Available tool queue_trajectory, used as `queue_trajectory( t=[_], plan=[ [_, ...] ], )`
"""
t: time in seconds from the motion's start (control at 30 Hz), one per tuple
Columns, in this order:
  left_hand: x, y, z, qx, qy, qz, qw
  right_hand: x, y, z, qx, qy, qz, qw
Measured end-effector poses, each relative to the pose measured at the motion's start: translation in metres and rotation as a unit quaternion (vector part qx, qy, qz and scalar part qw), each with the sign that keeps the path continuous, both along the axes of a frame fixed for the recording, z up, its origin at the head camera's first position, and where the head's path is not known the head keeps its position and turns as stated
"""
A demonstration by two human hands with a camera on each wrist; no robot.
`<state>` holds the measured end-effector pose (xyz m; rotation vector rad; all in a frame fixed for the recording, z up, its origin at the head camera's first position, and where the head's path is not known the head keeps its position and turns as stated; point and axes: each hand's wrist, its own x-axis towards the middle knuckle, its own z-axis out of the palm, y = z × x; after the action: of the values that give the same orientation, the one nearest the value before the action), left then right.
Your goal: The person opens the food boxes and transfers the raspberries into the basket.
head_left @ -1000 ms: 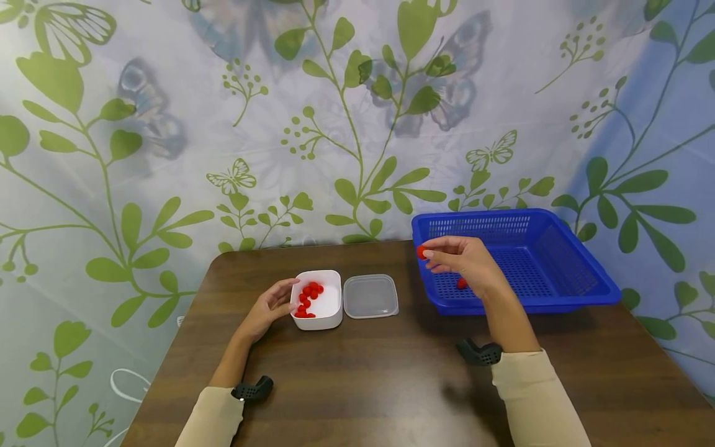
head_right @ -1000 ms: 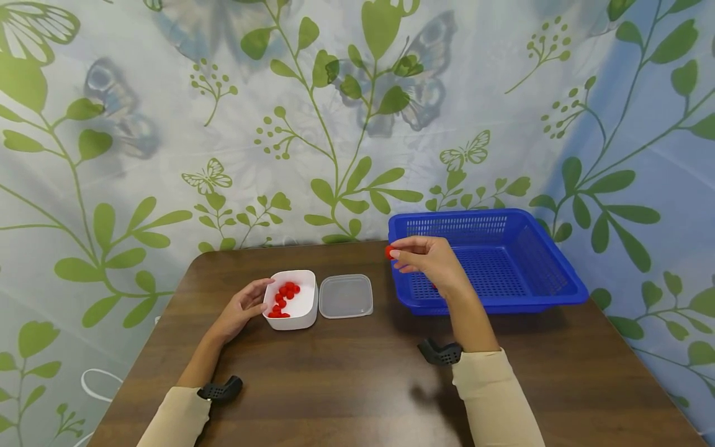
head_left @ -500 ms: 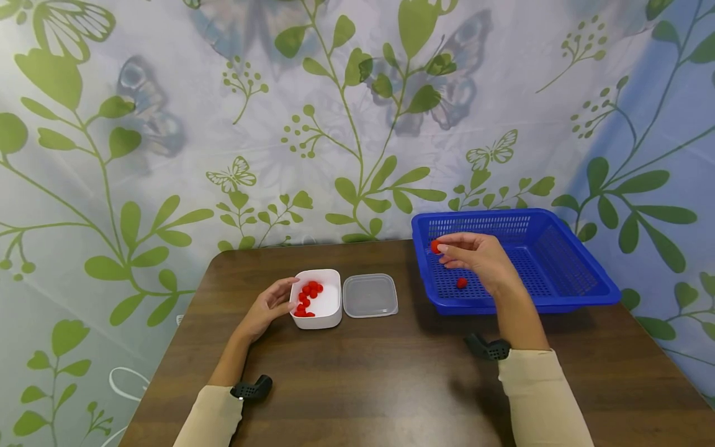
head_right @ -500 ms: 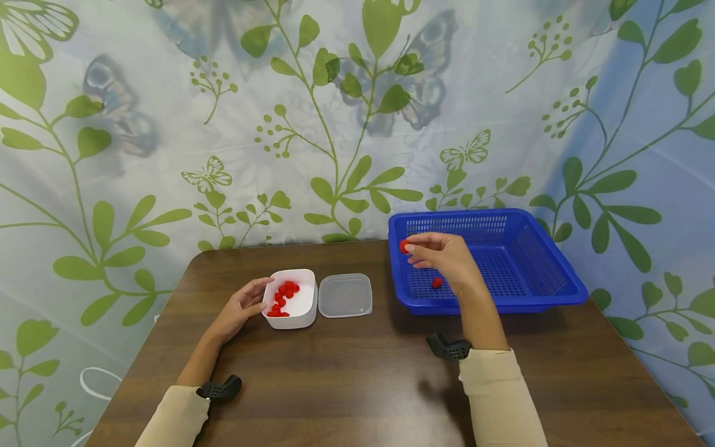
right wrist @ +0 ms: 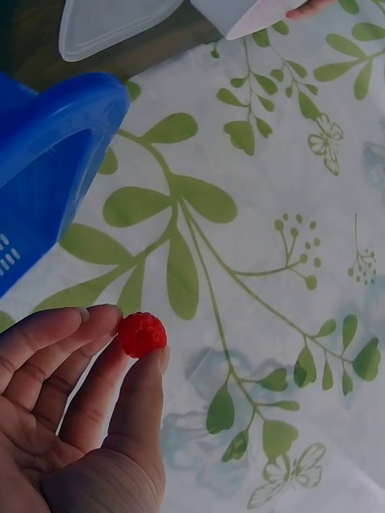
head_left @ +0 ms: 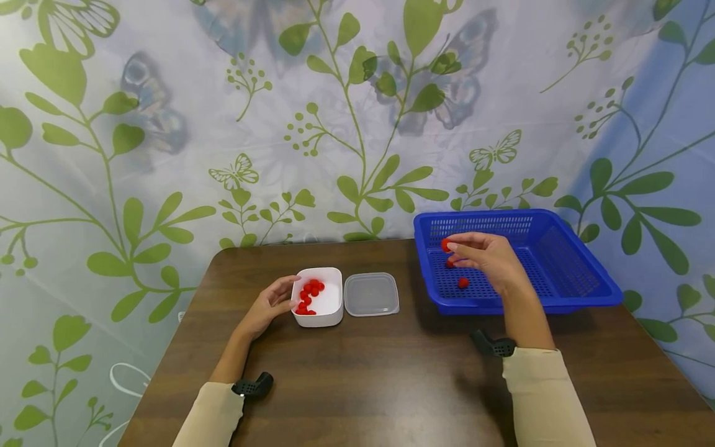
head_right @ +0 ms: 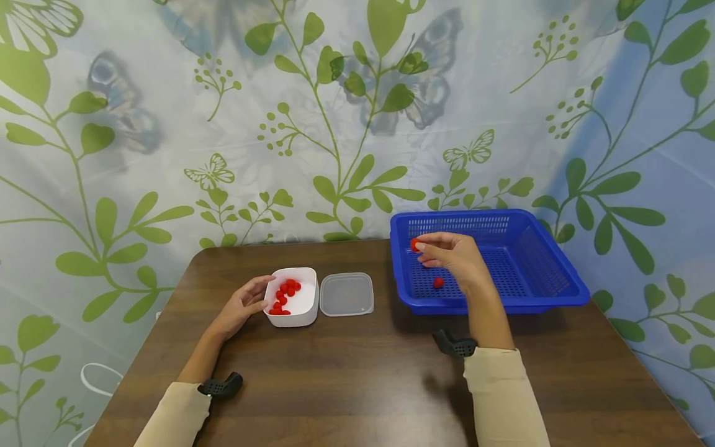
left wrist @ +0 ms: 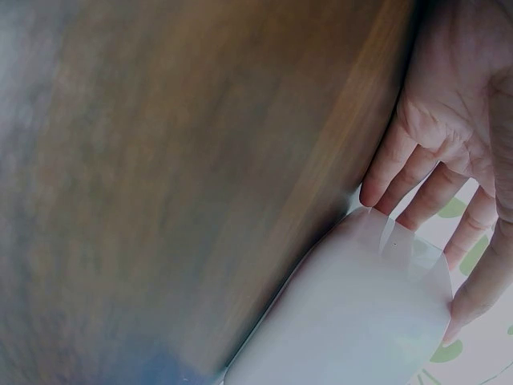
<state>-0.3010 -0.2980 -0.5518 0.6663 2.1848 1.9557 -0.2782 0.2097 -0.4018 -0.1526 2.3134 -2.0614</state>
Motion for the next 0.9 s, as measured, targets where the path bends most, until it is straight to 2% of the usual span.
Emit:
queue_trajectory(
  t=[0.17, 0.6, 0.9],
  plan=[
    [-0.001, 0.0, 0.0, -0.001, 0.006, -0.004, 1.0, -0.001, 0.006, -0.001, -0.016, -0.003, -0.004, 0.9999],
    [-0.001, 0.0, 0.0, -0.003, 0.006, -0.002, 1.0, -0.003, 0.022, -0.006, -0.009, -0.024, -0.037, 0.999],
    [-0.002, -0.001, -0.002, -0.001, 0.006, -0.004, 1.0, -0.003, 0.034, -0.015, 0.038, -0.041, -0.062, 0.9965]
  ],
)
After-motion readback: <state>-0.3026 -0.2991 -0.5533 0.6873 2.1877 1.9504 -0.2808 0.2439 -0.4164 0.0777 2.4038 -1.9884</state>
